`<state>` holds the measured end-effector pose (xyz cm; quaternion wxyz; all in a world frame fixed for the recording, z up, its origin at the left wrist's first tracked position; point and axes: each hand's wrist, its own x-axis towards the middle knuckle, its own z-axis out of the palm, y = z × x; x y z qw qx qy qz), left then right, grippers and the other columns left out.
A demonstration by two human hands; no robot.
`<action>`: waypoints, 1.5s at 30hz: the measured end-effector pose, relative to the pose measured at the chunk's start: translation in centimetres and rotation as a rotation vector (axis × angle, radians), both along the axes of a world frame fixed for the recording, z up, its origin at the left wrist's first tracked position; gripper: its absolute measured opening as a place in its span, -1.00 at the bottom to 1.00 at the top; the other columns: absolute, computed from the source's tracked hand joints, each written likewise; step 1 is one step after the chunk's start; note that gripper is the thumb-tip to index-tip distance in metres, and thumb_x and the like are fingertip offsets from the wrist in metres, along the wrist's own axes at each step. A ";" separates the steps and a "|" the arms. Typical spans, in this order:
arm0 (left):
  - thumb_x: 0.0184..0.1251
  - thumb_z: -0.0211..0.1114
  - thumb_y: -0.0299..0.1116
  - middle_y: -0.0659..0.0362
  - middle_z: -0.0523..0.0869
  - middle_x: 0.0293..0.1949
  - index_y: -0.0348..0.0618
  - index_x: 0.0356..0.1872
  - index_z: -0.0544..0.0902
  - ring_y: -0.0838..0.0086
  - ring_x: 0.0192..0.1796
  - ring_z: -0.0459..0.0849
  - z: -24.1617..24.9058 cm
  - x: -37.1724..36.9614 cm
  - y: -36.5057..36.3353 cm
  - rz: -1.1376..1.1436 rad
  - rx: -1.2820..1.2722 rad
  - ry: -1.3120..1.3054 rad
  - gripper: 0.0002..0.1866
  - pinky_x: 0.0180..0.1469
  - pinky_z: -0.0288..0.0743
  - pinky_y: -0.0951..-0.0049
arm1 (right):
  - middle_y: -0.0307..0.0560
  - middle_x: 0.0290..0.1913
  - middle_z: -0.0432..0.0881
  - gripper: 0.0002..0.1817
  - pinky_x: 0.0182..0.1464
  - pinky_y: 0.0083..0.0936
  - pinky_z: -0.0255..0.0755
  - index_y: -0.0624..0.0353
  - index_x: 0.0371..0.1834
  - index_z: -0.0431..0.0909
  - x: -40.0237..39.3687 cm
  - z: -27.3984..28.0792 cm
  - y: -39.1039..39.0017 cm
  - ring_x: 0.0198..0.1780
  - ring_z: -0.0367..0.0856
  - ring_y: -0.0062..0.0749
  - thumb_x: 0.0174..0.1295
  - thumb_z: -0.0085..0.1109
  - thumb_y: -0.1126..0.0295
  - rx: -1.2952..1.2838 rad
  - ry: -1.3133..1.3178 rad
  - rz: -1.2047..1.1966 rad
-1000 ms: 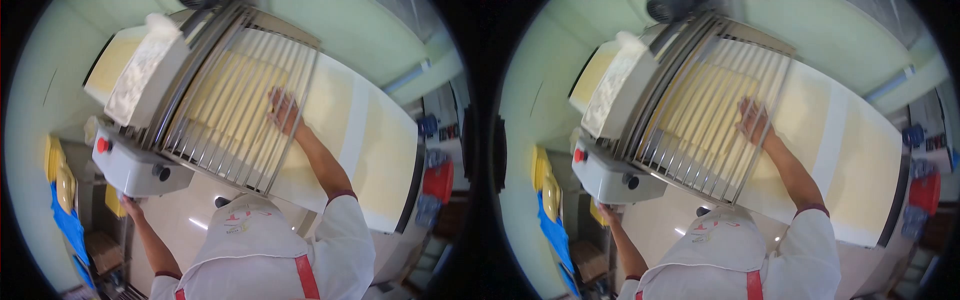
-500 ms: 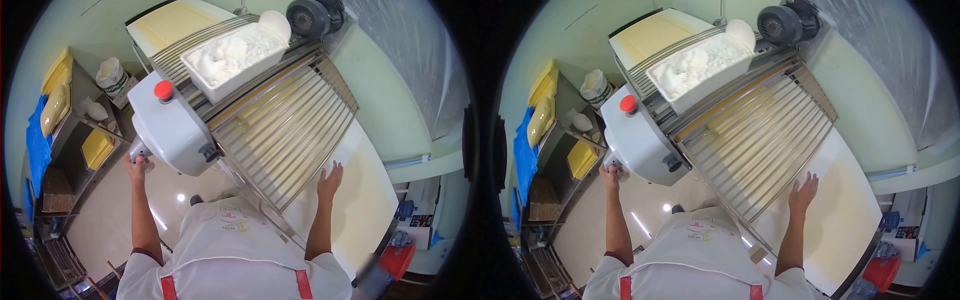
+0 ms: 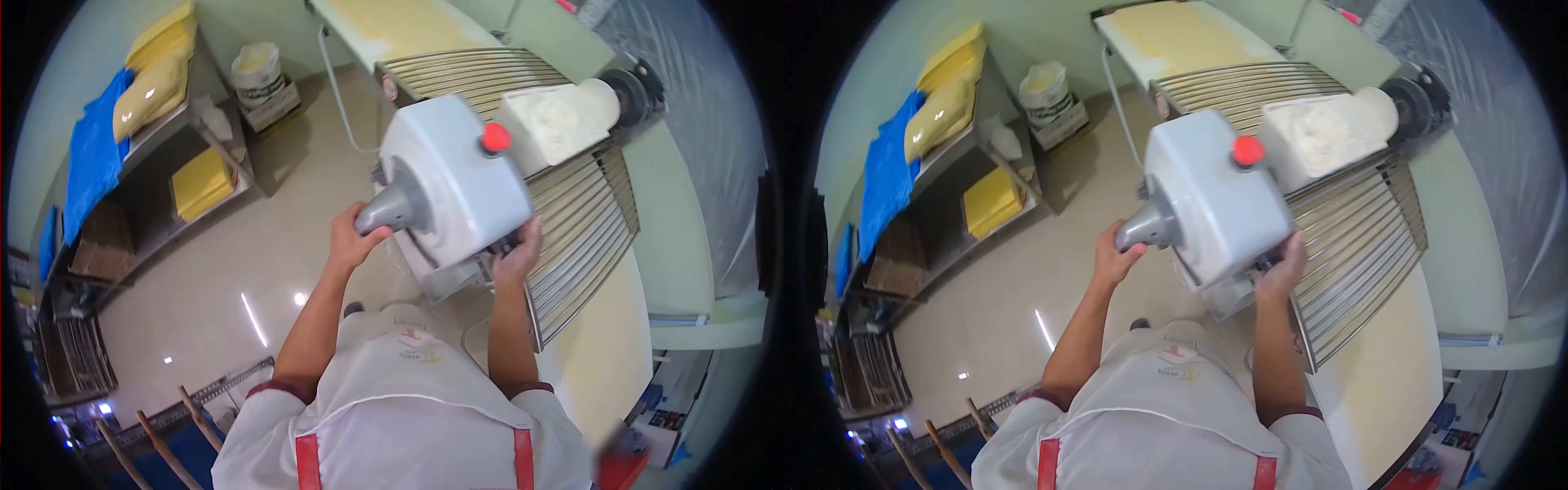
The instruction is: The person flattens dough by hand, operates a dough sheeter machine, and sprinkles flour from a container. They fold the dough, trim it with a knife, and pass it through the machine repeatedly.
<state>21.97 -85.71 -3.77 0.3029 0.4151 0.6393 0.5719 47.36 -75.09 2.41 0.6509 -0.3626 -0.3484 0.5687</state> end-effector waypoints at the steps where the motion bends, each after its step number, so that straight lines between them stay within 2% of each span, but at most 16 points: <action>1: -0.13 0.58 0.09 0.17 0.60 -0.55 -0.29 -0.31 0.64 0.53 -0.48 0.52 -0.6 -0.7 -0.2 -0.090 0.011 -0.064 -0.40 -0.37 0.44 0.42 | -0.12 -0.13 0.64 -0.55 0.00 -0.42 0.44 0.23 -0.03 0.53 0.1 -0.4 0.1 -0.08 0.60 -0.47 0.47 -0.14 0.04 0.007 -0.023 -0.030; 2: -0.11 0.57 0.06 0.15 0.60 -0.56 -0.29 -0.32 0.64 0.52 -0.48 0.53 -1.2 -1.2 -0.3 -0.186 0.035 -0.128 -0.43 -0.37 0.44 0.40 | -0.09 -0.13 0.63 -0.54 0.01 -0.41 0.44 0.27 -0.04 0.52 0.2 -0.8 0.5 -0.08 0.59 -0.43 0.48 -0.17 0.05 0.025 -0.046 -0.067; 5: -0.04 0.54 0.00 0.11 0.61 -0.60 -0.27 -0.40 0.65 0.47 -0.51 0.56 -3.9 -1.4 0.0 -0.157 0.125 0.016 -0.52 -0.38 0.46 0.38 | -0.09 -0.16 0.62 -0.55 -0.01 -0.43 0.45 0.26 -0.09 0.51 -0.5 0.2 0.3 -0.11 0.59 -0.42 0.50 -0.20 0.06 0.040 -0.088 -0.129; 8: -0.04 0.55 -0.04 0.07 0.62 -0.63 -0.26 -0.47 0.66 0.37 -0.57 0.56 -2.8 -1.0 -0.2 -0.096 0.043 0.042 -0.56 -0.41 0.46 0.36 | -0.14 -0.21 0.62 -0.56 -0.06 -0.47 0.45 0.21 -0.15 0.51 -0.5 0.8 -0.2 -0.16 0.57 -0.47 0.51 -0.20 0.05 0.042 -0.112 -0.140; 11: 0.01 0.53 -0.10 0.13 0.59 -0.68 -0.27 -0.49 0.62 0.46 -0.62 0.51 -3.5 -1.0 0.1 -0.093 0.101 0.110 -0.60 -0.48 0.40 0.40 | -0.21 -0.26 0.60 -0.57 -0.12 -0.49 0.43 0.19 -0.18 0.51 0.2 0.0 0.1 -0.21 0.54 -0.53 0.50 -0.19 0.03 0.051 -0.109 -0.128; 14: -0.01 0.54 -0.11 0.09 0.59 -0.68 -0.26 -0.51 0.62 0.38 -0.64 0.52 -3.1 -1.5 0.2 -0.080 0.200 0.198 -0.61 -0.49 0.42 0.38 | -0.25 -0.29 0.57 -0.57 -0.14 -0.53 0.40 0.17 -0.21 0.51 -0.8 0.7 0.1 -0.23 0.50 -0.57 0.51 -0.18 0.03 0.021 -0.083 -0.177; 17: -0.12 0.59 -0.10 0.00 0.66 -0.59 -0.25 -0.47 0.67 0.13 -0.52 0.66 -2.7 -2.5 0.5 -0.137 0.154 0.212 -0.59 -0.38 0.52 0.31 | -0.24 -0.27 0.57 -0.58 -0.11 -0.55 0.38 0.18 -0.19 0.51 -0.1 0.0 0.4 -0.21 0.50 -0.57 0.51 -0.18 0.04 0.028 -0.101 -0.190; 19: -0.14 0.60 -0.10 0.01 0.67 -0.57 -0.24 -0.46 0.68 0.14 -0.51 0.66 -2.5 -2.5 0.4 -0.135 0.152 0.197 -0.59 -0.37 0.53 0.31 | -0.19 -0.21 0.59 -0.57 -0.06 -0.56 0.37 0.23 -0.13 0.52 0.9 -1.0 0.7 -0.17 0.51 -0.53 0.51 -0.17 0.06 0.020 -0.134 -0.200; 22: -0.17 0.61 -0.10 0.02 0.68 -0.56 -0.23 -0.44 0.68 0.14 -0.50 0.66 -2.5 -2.5 0.3 -0.135 0.130 0.174 -0.58 -0.36 0.53 0.31 | -0.06 -0.02 0.61 -0.56 0.13 -0.42 0.38 0.26 0.06 0.48 0.6 -0.3 0.7 -0.03 0.55 -0.37 0.49 -0.14 0.08 0.248 -0.565 -0.284; 25: -0.19 0.61 -0.10 0.02 0.67 -0.57 -0.22 -0.44 0.67 0.15 -0.50 0.67 -3.1 -2.3 0.5 -0.130 0.117 0.147 -0.57 -0.36 0.52 0.32 | 0.07 0.04 0.58 -0.52 0.21 -0.35 0.33 0.36 0.11 0.45 -1.9 4.0 0.0 0.03 0.53 -0.23 0.49 -0.16 0.11 0.747 -0.970 -0.448; 28: -0.20 0.61 -0.09 0.03 0.66 -0.57 -0.21 -0.45 0.66 0.15 -0.50 0.66 -3.1 -2.5 0.4 -0.121 0.120 0.152 -0.57 -0.36 0.52 0.32 | 0.12 0.03 0.59 -0.52 0.24 -0.31 0.28 0.38 0.04 0.50 -4.8 6.2 -0.5 0.08 0.52 -0.16 0.49 -0.21 0.13 0.896 -1.069 -0.384; 31: -0.18 0.61 -0.10 0.03 0.66 -0.58 -0.21 -0.45 0.65 0.20 -0.51 0.66 -3.7 -2.5 0.4 -0.117 0.128 0.141 -0.58 -0.37 0.51 0.33 | 0.14 0.00 0.61 -0.51 0.26 -0.29 0.25 0.37 -0.04 0.55 -4.6 6.5 -0.8 0.11 0.51 -0.15 0.49 -0.24 0.13 0.871 -1.086 -0.133; 34: -0.15 0.60 -0.13 0.06 0.65 -0.58 -0.21 -0.44 0.64 0.33 -0.51 0.66 -3.9 -1.6 0.6 -0.130 0.142 0.058 -0.60 -0.36 0.51 0.37 | 0.06 -0.02 0.65 -0.58 0.23 -0.21 0.23 0.29 -0.15 0.62 -4.8 7.2 -1.1 0.09 0.52 -0.06 0.45 -0.23 0.23 0.866 -1.180 -0.173; 38: -0.09 0.56 -0.17 0.15 0.64 -0.60 -0.22 -0.40 0.64 0.48 -0.48 0.64 -3.7 -2.1 0.2 -0.111 0.129 0.119 -0.63 -0.34 0.51 0.41 | 0.08 0.10 0.61 -0.64 0.29 -0.14 0.20 0.27 -0.05 0.59 -3.5 7.1 -1.5 0.20 0.48 -0.03 0.40 -0.14 0.24 0.887 -1.296 -0.128; 41: 0.00 0.51 -0.20 0.09 0.69 -0.32 -0.25 -0.17 0.60 0.39 -0.22 0.67 -3.4 -1.4 -0.4 -0.088 0.006 0.020 -0.57 -0.09 0.51 0.37 | 0.10 0.16 0.56 -0.65 0.36 -0.13 0.15 0.26 0.02 0.56 0.2 6.7 -2.5 0.28 0.43 -0.01 0.37 -0.05 0.25 0.881 -1.271 -0.031; 45: 0.19 0.33 -0.31 -0.06 0.48 0.17 -0.33 0.13 0.41 0.19 0.26 0.42 0.4 4.4 -1.4 0.306 0.394 0.258 -0.48 0.34 0.19 0.25 | 0.05 0.22 0.52 -0.62 0.37 -0.24 0.19 0.27 0.10 0.51 11.7 3.2 -2.8 0.31 0.42 -0.13 0.37 0.05 0.23 0.466 -0.981 -0.229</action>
